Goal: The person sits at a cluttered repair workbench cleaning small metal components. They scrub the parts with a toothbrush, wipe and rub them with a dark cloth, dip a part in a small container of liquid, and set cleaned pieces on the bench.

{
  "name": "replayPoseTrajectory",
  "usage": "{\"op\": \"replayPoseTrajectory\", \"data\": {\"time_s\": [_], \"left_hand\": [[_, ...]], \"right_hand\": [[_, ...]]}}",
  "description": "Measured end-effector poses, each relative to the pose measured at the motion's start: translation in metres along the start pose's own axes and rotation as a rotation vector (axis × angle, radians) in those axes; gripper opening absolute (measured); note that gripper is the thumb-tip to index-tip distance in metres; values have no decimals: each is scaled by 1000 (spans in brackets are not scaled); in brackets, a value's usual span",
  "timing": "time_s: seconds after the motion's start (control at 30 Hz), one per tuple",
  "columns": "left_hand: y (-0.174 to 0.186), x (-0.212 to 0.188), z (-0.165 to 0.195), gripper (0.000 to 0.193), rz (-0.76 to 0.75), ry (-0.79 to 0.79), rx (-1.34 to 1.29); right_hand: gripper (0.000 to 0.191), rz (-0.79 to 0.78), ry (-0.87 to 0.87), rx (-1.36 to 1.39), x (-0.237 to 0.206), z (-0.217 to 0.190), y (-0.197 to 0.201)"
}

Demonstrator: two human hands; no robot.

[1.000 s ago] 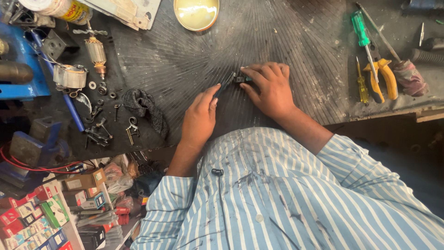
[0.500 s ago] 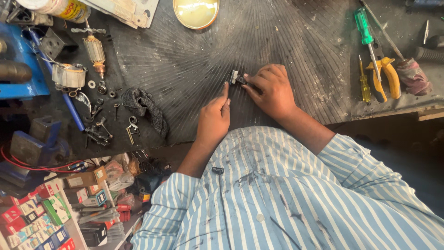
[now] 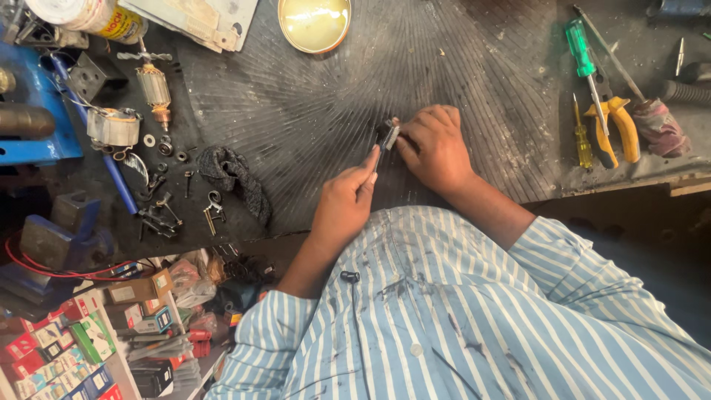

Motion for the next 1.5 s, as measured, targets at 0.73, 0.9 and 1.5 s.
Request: {"op": "replayPoseTrajectory", "data": {"time_s": [0.73,0.9,1.5], "left_hand": [[-5,5,-15,58,178,-256,430],[-10,-3,-14,59,180,-318,437],[-8,2,-25,56,183,-385,444]], "right_hand": [[33,18,39,-57,-1,-6,1],[32,25,-25,-25,-2,-1,2],[34,7,24,-72,-1,-3,4]]}}
Point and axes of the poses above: each hand's wrist, its own x-axis towards the middle knuckle, its own y-axis out of the back of the hand, z = x × y, the point moved 4 cm from there along x, towards the middle knuckle, and after that the axes turned 8 degrees about x, right-handed, at the moved point
